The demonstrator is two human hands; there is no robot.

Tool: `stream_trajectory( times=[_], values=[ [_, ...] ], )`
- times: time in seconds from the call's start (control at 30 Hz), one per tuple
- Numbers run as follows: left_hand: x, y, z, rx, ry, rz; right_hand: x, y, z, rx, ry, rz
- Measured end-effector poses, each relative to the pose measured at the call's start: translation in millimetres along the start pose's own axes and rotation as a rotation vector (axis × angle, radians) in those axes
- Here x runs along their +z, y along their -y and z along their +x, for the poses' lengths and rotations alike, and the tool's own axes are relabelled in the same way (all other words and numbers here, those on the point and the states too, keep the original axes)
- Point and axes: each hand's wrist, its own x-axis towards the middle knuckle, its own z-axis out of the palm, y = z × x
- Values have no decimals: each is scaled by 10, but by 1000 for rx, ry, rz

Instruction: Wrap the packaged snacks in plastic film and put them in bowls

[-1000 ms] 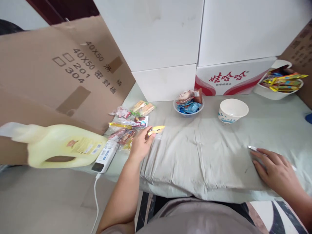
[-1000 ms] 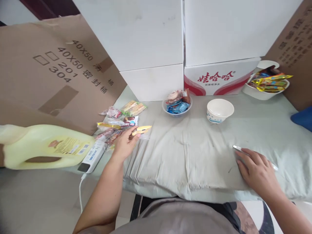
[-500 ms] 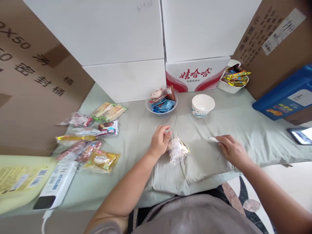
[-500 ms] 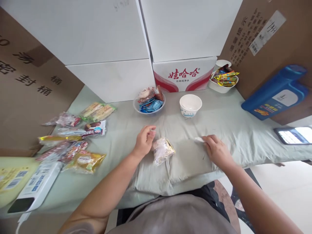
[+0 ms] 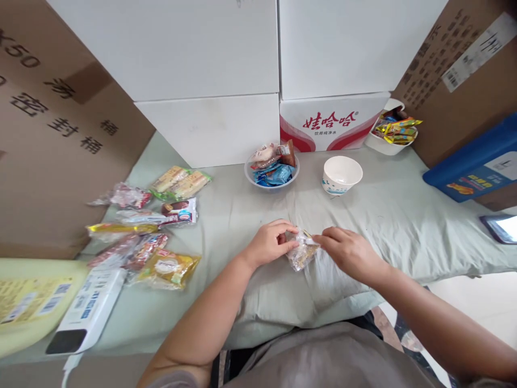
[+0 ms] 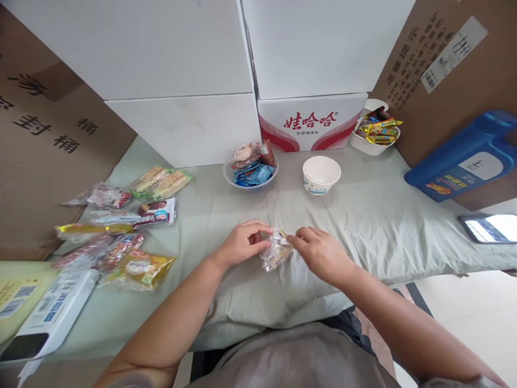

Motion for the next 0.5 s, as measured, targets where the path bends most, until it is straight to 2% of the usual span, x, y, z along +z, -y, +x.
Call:
stream_trajectory(
  times=[0.13,0.23,0.3,0.37,0.43,0.5],
  values=[
    [52,-21,2,21,49,105,59,-473,-344,233,-48,-85],
    [97,-39,9,112,17,148,86,-624,-485,356,-86,-127],
    [120,-51,10,187,-40,136,76,-541,-458,355,-153,-66],
    [130,-67,1,223,-101,89,60,-338,-345,319,-211,88],
    [126,-85,-21,177,-142,4,65,-92,-189,277,-212,287],
    [113,-100,-49,101,-102,-146,106,120,-38,250,-171,431]
  ],
)
